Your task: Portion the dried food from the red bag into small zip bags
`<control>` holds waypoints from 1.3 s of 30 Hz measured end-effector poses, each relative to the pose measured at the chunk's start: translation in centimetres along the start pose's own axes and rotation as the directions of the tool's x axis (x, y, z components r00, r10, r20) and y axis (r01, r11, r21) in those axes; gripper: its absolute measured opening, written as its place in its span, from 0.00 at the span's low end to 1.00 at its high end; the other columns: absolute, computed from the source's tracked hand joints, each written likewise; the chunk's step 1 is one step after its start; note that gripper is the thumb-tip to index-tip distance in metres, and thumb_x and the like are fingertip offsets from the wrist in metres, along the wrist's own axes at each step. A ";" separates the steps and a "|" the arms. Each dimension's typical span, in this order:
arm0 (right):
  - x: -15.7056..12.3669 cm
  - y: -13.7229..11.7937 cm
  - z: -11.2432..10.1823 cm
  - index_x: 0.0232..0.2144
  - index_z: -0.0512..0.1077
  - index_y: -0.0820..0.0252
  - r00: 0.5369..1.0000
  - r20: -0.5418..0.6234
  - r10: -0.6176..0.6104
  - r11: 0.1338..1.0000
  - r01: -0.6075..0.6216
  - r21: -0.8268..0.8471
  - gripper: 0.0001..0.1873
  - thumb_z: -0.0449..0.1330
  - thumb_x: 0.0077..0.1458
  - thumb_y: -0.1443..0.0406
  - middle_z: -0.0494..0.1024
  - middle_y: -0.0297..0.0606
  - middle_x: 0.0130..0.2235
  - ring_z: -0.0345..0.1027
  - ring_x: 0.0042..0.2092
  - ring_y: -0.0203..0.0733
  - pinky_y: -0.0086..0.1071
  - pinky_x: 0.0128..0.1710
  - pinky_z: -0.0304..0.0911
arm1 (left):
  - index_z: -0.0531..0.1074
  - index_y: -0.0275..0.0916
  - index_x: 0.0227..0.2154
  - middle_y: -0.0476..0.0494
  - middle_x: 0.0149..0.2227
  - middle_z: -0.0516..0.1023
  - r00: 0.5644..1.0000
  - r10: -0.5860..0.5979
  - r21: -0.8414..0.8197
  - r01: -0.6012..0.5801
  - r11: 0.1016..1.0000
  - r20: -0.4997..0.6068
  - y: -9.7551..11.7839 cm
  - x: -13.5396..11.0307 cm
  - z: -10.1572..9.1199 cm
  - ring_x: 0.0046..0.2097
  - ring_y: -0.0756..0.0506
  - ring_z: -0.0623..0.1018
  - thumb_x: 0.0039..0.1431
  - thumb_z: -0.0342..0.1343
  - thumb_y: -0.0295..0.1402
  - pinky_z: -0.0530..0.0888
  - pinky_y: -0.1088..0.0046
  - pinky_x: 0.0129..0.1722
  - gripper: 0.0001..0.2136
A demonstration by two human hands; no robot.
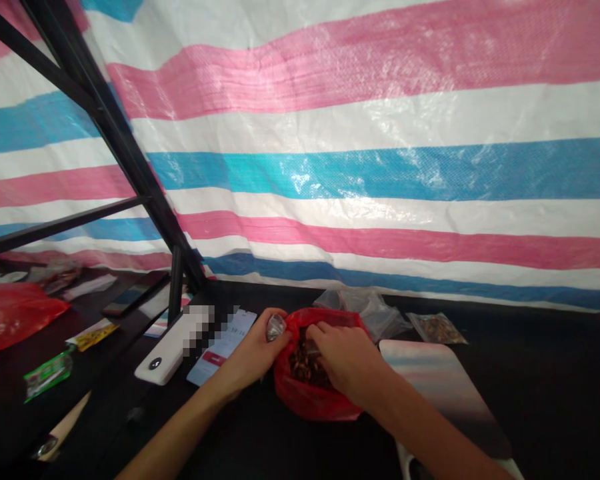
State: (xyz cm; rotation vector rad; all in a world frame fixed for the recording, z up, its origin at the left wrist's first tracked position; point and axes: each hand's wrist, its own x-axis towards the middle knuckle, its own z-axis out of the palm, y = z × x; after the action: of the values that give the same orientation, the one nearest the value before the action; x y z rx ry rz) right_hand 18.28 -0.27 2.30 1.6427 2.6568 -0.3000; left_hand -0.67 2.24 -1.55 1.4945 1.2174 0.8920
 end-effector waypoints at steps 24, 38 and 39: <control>-0.2 2.3 -1.6 0.47 0.69 0.54 0.979 -0.202 0.010 0.745 0.127 0.655 0.12 0.56 0.60 0.67 0.79 0.38 0.45 0.75 0.45 0.45 0.40 0.49 0.68 | 0.67 0.42 0.55 0.41 0.52 0.76 0.919 0.394 0.453 -0.361 0.815 0.024 -0.3 -0.4 0.0 0.52 0.38 0.74 0.65 0.55 0.28 0.69 0.57 0.53 0.17; -0.7 0.6 -1.8 0.51 0.71 0.56 0.899 -0.387 -0.205 0.961 0.260 0.094 0.18 0.53 0.62 0.73 0.77 0.42 0.50 0.72 0.51 0.49 0.44 0.51 0.67 | 0.67 0.41 0.50 0.42 0.50 0.74 0.921 0.377 0.388 -0.386 0.837 0.104 -0.4 -1.0 1.0 0.51 0.39 0.72 0.66 0.57 0.40 0.67 0.60 0.52 0.14; -0.9 0.8 -2.1 0.51 0.71 0.56 0.911 -0.376 -0.167 0.969 0.222 0.107 0.16 0.54 0.62 0.71 0.78 0.42 0.50 0.73 0.50 0.49 0.44 0.50 0.67 | 0.67 0.42 0.50 0.42 0.49 0.74 0.920 0.380 0.393 -0.385 0.835 0.094 -0.4 -0.9 1.0 0.51 0.39 0.72 0.65 0.58 0.40 0.67 0.60 0.52 0.14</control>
State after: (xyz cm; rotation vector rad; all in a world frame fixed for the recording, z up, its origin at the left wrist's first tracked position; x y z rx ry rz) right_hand 19.61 -0.33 4.29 1.6095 3.1588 -0.2136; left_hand -0.06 1.11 -2.11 2.1326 1.1574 0.9210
